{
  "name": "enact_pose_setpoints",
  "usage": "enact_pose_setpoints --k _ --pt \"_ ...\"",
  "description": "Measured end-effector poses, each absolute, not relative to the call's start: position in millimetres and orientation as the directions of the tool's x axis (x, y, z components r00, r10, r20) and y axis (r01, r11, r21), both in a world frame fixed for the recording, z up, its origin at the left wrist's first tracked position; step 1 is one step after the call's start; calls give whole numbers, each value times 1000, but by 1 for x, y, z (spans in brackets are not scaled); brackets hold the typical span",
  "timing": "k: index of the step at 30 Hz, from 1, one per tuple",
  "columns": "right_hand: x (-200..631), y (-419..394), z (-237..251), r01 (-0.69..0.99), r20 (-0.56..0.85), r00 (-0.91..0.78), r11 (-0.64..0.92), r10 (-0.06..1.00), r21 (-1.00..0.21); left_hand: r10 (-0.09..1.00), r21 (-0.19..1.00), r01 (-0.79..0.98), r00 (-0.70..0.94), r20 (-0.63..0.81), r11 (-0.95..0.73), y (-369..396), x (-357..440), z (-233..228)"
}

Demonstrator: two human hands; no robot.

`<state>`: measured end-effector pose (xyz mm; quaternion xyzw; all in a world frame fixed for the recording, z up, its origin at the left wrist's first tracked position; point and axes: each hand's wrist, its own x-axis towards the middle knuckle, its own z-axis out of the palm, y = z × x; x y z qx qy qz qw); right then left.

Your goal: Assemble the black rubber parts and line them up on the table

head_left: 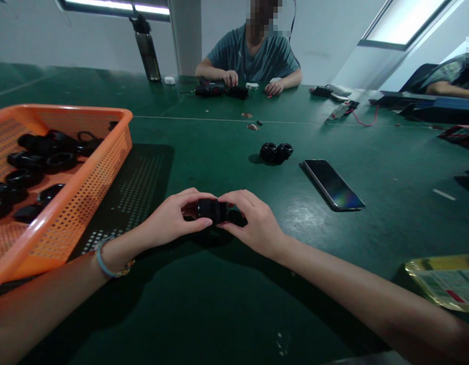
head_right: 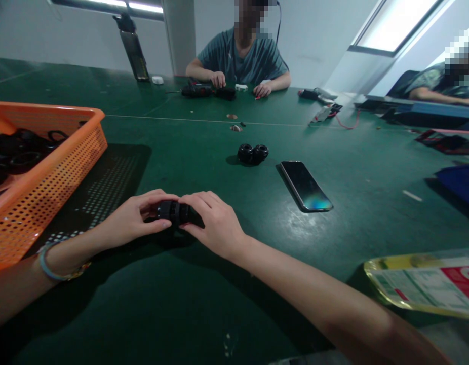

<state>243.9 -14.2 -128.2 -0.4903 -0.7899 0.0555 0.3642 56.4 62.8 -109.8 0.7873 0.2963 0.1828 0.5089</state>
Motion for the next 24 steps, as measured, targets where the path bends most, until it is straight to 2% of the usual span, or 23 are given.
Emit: enact_pose_setpoints --k 24 --pt "244 -15 -126 731 523 -265 522 810 -440 659 906 285 752 -8 -314 63 56 -111"
